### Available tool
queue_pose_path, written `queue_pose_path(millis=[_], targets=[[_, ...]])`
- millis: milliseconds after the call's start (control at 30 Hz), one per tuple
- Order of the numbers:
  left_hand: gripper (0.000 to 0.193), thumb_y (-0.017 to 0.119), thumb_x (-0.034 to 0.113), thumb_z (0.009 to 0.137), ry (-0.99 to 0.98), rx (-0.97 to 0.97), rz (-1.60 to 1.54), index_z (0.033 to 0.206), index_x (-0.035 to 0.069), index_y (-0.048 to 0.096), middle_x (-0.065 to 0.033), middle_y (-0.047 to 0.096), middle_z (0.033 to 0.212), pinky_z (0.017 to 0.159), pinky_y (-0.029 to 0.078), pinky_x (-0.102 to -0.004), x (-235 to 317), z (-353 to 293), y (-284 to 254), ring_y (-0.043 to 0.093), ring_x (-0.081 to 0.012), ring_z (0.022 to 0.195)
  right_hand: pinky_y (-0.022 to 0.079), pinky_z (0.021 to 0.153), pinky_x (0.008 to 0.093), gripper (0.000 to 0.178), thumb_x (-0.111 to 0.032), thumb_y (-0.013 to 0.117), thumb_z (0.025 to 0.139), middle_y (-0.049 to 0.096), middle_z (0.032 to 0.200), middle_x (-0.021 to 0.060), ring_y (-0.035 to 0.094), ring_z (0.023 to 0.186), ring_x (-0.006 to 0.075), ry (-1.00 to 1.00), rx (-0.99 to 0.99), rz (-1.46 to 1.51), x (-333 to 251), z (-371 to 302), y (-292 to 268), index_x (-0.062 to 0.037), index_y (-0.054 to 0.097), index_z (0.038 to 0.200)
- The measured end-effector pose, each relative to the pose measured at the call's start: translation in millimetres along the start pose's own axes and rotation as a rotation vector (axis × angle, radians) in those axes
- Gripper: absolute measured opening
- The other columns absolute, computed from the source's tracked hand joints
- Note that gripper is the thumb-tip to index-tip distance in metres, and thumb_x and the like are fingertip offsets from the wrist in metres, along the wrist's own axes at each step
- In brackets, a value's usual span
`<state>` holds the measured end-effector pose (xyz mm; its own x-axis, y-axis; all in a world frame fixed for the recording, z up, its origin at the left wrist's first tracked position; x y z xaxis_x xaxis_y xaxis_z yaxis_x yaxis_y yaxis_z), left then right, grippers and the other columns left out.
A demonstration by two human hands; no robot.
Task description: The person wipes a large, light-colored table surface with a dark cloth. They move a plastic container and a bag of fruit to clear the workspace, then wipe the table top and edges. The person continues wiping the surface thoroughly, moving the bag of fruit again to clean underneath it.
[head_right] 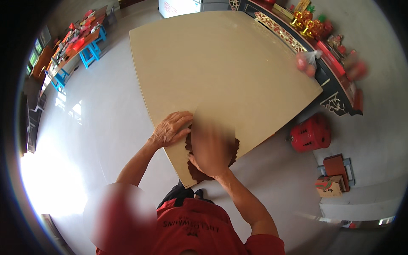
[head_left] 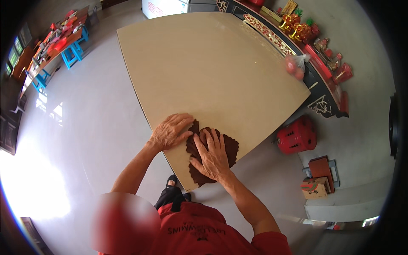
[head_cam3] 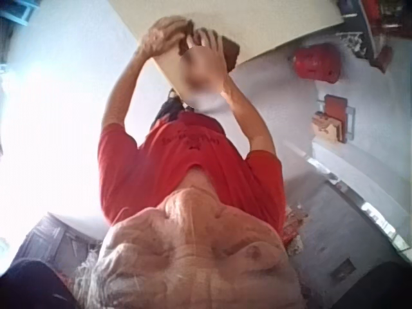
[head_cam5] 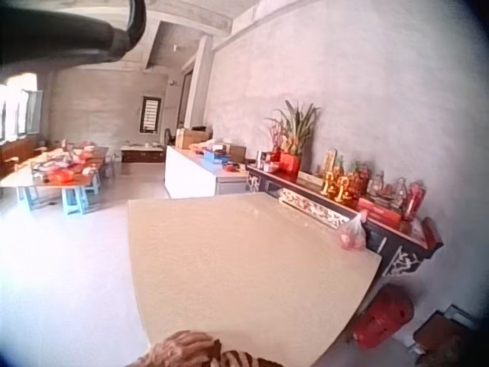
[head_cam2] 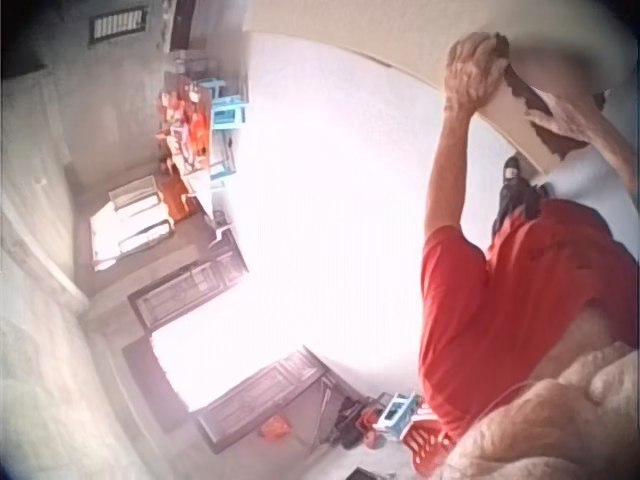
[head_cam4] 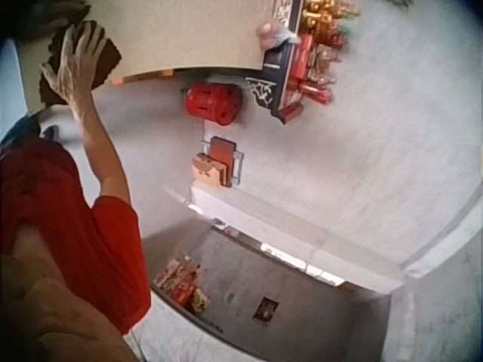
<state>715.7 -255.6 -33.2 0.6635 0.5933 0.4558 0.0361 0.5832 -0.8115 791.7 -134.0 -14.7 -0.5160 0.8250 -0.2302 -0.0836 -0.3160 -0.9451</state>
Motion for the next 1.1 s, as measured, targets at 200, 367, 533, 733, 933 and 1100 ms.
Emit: queue_pose_path(millis=[200,367,533,733,933,1100], targets=[[0.046,0.059,0.036,0.092,-0.077,0.090,-0.090,0.128,0.008,0.053,-0.0122,0.047,0.138,0.106,0.041,-0.0454,-15,-5,-10,0.044,-0.0334,0.129,0.030,0.109,0.0552,0.060,-0.029,0.067,0.084,0.042,0.140,0.0181,0.036,0.134,0.0377,-0.012,-0.035,0.052,19,41,15,-0.0134,0.048,0.139],[0.050,0.058,0.041,0.093,-0.019,0.173,-0.091,0.131,0.009,0.051,-0.0172,0.039,0.143,0.107,0.037,-0.0518,-16,-2,-16,0.036,-0.0396,0.134,0.028,0.111,0.0542,0.056,-0.027,0.067,0.085,0.042,0.142,0.0151,0.036,0.136,0.0361,-0.034,-0.039,0.039,47,97,30,-0.0184,0.050,0.138],[0.054,0.057,0.046,0.093,-0.046,0.130,-0.118,0.133,0.010,0.050,-0.0183,0.037,0.144,0.109,0.035,-0.0525,-15,-1,-15,0.034,-0.0417,0.135,0.026,0.112,0.0521,0.054,-0.039,0.055,0.092,0.042,0.146,0.0138,0.034,0.137,0.0362,-0.042,0.033,-0.110,80,157,51,-0.0273,0.045,0.143],[0.057,0.055,0.049,0.093,-0.037,0.128,-0.123,0.133,0.009,0.051,-0.0187,0.038,0.145,0.108,0.036,-0.0521,-15,-3,-17,0.035,-0.0413,0.136,0.028,0.112,0.0519,0.050,-0.040,0.054,0.094,0.046,0.141,0.0135,0.037,0.135,0.0349,0.048,0.085,-0.189,101,239,73,-0.0334,0.043,0.142],[0.061,0.054,0.051,0.093,-0.010,0.161,-0.154,0.134,0.006,0.050,-0.0191,0.038,0.146,0.109,0.033,-0.0521,-14,-6,-19,0.033,-0.0412,0.137,0.029,0.109,0.0536,0.044,-0.042,0.058,0.091,0.052,0.137,0.0077,0.041,0.130,0.0327,-0.012,0.225,-0.176,65,257,81,-0.0318,0.055,0.134],[0.068,0.052,0.056,0.092,0.013,0.244,-0.132,0.135,0.004,0.048,-0.0195,0.038,0.146,0.111,0.029,-0.0516,-13,-5,-26,0.031,-0.0414,0.138,0.032,0.108,0.0511,0.046,-0.036,0.061,0.088,0.052,0.136,0.0119,0.042,0.130,0.0345,-0.251,0.224,0.010,22,194,74,-0.0242,0.058,0.133]])
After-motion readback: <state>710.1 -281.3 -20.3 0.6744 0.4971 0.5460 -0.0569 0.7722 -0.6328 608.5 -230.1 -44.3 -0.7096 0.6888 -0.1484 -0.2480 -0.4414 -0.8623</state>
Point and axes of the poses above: each hand's wrist, its own z-axis towards the middle knuckle, its own y-axis out of the palm, x = y × z, the point moved 8 cm from there along z, towards the middle knuckle
